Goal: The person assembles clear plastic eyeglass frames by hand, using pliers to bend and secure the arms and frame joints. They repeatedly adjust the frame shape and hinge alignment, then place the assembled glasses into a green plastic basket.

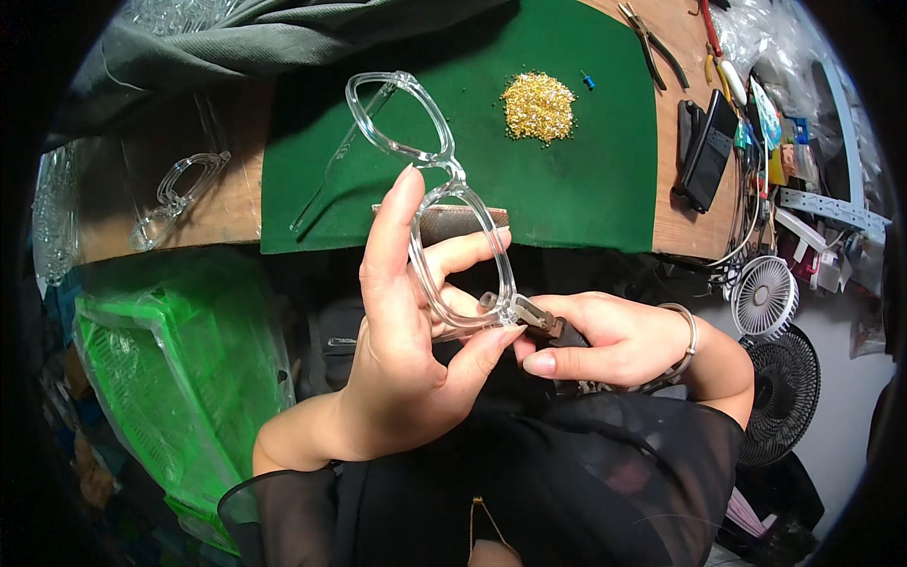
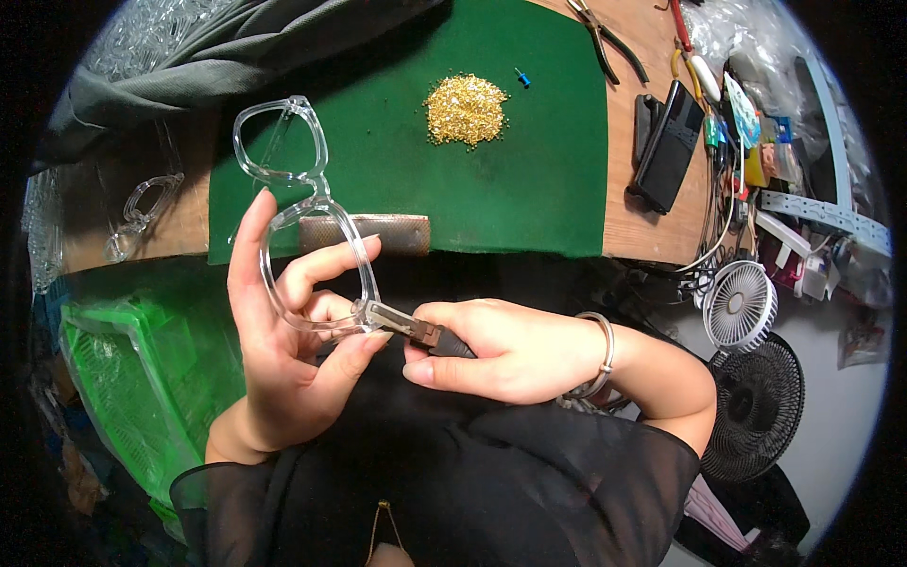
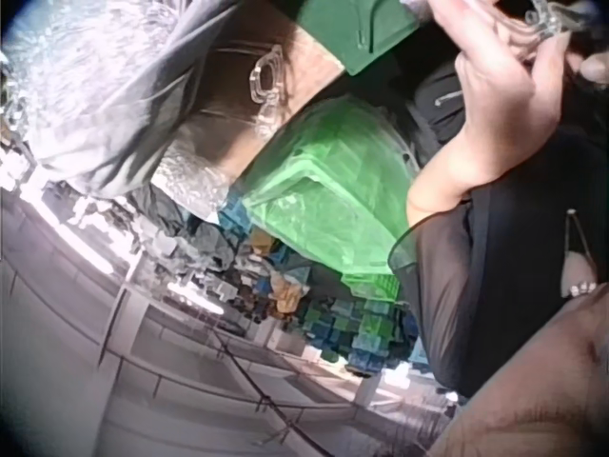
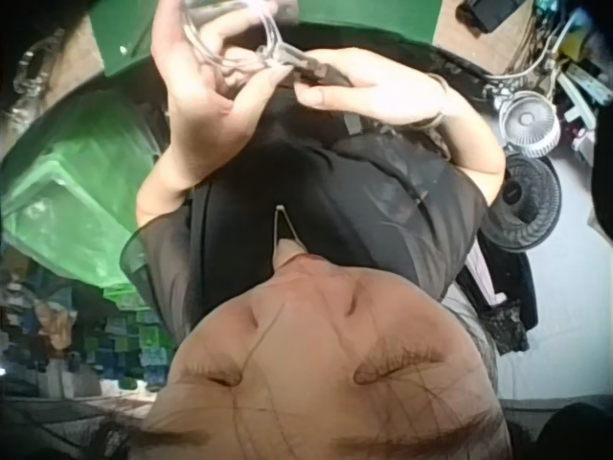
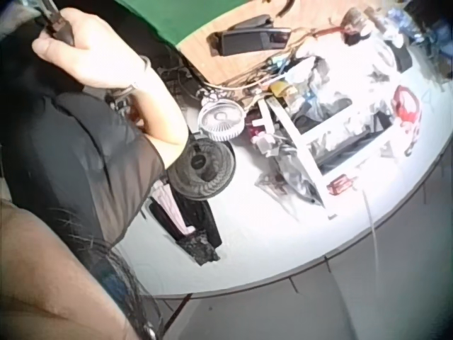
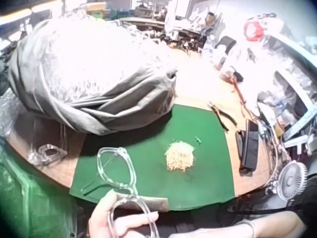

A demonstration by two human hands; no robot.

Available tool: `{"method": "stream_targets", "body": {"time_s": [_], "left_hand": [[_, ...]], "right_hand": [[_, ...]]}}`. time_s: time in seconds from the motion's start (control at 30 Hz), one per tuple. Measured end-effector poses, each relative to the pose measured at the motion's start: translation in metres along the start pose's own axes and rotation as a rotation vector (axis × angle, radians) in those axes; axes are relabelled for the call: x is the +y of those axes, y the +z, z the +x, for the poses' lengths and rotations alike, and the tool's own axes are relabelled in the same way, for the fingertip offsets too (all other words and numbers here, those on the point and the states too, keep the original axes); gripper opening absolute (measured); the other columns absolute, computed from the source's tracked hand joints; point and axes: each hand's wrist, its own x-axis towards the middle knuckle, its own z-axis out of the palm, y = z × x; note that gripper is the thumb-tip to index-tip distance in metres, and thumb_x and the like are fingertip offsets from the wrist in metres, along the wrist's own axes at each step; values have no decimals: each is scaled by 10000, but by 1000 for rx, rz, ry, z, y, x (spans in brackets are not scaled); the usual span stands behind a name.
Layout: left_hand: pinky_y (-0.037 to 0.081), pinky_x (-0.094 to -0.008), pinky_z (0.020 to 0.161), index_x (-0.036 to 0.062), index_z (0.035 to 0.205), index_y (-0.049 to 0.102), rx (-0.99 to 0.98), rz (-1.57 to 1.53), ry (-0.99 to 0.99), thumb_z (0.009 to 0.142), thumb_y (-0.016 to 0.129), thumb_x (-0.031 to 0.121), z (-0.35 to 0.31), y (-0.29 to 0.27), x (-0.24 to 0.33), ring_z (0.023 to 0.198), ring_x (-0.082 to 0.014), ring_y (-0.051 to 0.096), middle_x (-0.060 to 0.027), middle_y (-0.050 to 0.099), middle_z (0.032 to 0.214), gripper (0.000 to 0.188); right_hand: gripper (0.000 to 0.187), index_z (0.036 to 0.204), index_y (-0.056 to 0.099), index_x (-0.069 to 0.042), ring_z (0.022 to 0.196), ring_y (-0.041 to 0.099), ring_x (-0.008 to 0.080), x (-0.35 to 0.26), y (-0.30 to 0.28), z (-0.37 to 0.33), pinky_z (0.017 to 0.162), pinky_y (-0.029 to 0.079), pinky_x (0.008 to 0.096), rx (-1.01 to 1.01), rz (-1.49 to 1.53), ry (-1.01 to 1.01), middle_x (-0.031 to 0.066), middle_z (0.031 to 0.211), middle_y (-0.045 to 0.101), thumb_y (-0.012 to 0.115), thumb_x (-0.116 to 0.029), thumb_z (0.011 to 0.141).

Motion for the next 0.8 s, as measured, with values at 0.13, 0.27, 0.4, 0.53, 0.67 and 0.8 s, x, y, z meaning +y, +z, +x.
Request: {"method": "stream_targets", "body": {"time_s": [0.13,0.27,0.4,0.53,0.67,0.8], "left_hand": [[479,-198,725,113,1463,-56,-4,9,-8,753,591,-180,1,-2,0,770,-78,599,-253,492,1269,1004],[472,-189,703,112,1462,-52,4,1,-14,747,593,-181,3,-4,-3,748,-72,589,-257,499,1260,1006],[465,-181,679,110,1462,-48,-13,-1,4,745,592,-180,4,-7,-6,726,-66,582,-264,503,1253,1003],[460,-176,665,110,1462,-44,-4,-37,13,746,592,-176,4,-7,-6,708,-56,572,-267,504,1253,1000],[445,-163,645,111,1461,-33,-11,-15,22,747,601,-167,4,-7,-9,703,-51,566,-266,507,1256,995],[434,-154,633,112,1457,-30,20,-68,-40,756,614,-150,3,-6,-6,704,-50,563,-272,514,1251,988]], "right_hand": [[312,995,523,7,757,577,222,0,-3,2,698,457,331,-25,-8,12,125,812,594,547,-299,936],[329,995,517,3,750,570,215,-7,-4,2,682,451,328,0,-68,41,120,804,590,545,-320,937],[317,982,516,5,739,567,215,-5,-4,3,672,450,333,-13,-32,45,121,794,587,548,-307,935],[314,974,515,13,713,571,219,-4,-4,4,648,450,338,-11,-24,17,126,770,586,548,-296,934],[321,959,519,22,642,579,246,-1,1,3,597,450,346,98,-142,-12,141,693,575,551,-296,930],[303,904,527,28,614,595,290,-6,1,4,570,454,365,91,-155,35,173,657,577,566,-272,921]]}}
